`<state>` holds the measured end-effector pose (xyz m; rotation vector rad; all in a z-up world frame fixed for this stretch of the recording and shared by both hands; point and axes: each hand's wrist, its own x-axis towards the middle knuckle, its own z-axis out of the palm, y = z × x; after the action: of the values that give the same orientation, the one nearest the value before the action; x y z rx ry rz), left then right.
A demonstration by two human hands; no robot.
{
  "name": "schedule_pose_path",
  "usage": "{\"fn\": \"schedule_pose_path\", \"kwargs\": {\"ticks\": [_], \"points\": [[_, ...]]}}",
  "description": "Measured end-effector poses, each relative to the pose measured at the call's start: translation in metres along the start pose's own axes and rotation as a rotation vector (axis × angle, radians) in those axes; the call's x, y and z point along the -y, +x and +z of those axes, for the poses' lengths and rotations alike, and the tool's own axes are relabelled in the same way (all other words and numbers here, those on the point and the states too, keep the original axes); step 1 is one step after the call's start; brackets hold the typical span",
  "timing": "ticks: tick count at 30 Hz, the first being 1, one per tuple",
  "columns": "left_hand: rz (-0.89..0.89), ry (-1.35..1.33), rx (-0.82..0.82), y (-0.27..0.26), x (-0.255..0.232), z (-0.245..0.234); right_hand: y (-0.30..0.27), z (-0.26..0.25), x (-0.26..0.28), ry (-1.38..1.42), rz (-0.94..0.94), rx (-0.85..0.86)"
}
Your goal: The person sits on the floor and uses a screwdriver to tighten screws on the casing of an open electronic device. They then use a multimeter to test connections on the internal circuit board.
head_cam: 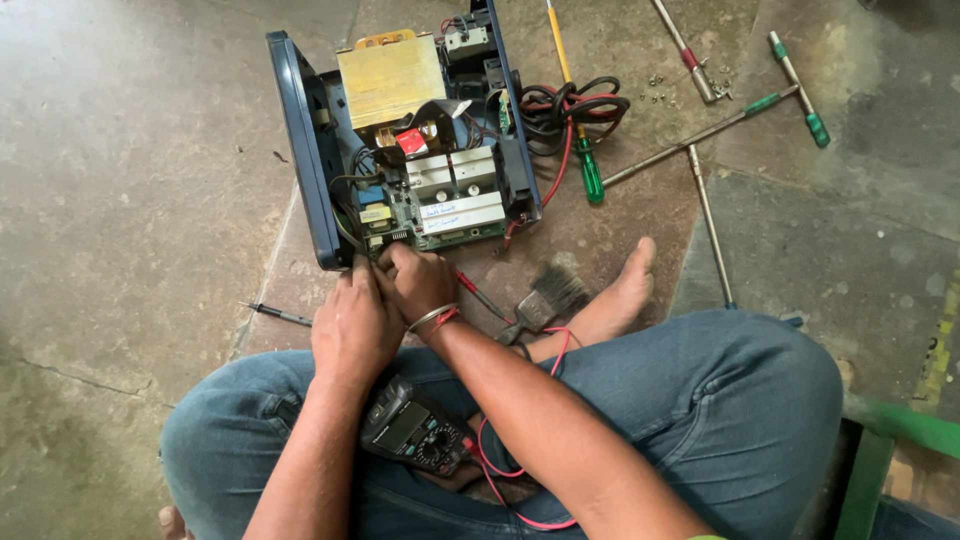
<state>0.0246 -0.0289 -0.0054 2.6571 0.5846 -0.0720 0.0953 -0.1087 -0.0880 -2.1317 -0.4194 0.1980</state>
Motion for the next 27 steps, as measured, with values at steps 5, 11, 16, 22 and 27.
{"fn": "schedule_pose_path", "kwargs": {"ticks": [5, 11, 16, 22, 27], "points": [[-0.040, 0.114, 0.043, 0.004, -0.001, 0.003, 0.003, 0.005, 0.001, 0.046, 0.128, 0.006], [-0.083, 0.160, 0.103, 0.014, 0.011, 0.014, 0.002, 0.023, -0.024, 0.329, 0.189, 0.076], [-0.079, 0.165, 0.141, 0.017, 0.020, 0.023, 0.001, 0.043, -0.055, 0.664, 0.259, 0.122], [-0.057, 0.187, 0.122, 0.021, 0.027, 0.032, 0.000, 0.044, -0.056, 0.550, 0.242, 0.094], [-0.082, 0.123, 0.136, 0.013, 0.015, 0.008, 0.002, 0.032, -0.043, 0.462, 0.251, 0.066]]}}
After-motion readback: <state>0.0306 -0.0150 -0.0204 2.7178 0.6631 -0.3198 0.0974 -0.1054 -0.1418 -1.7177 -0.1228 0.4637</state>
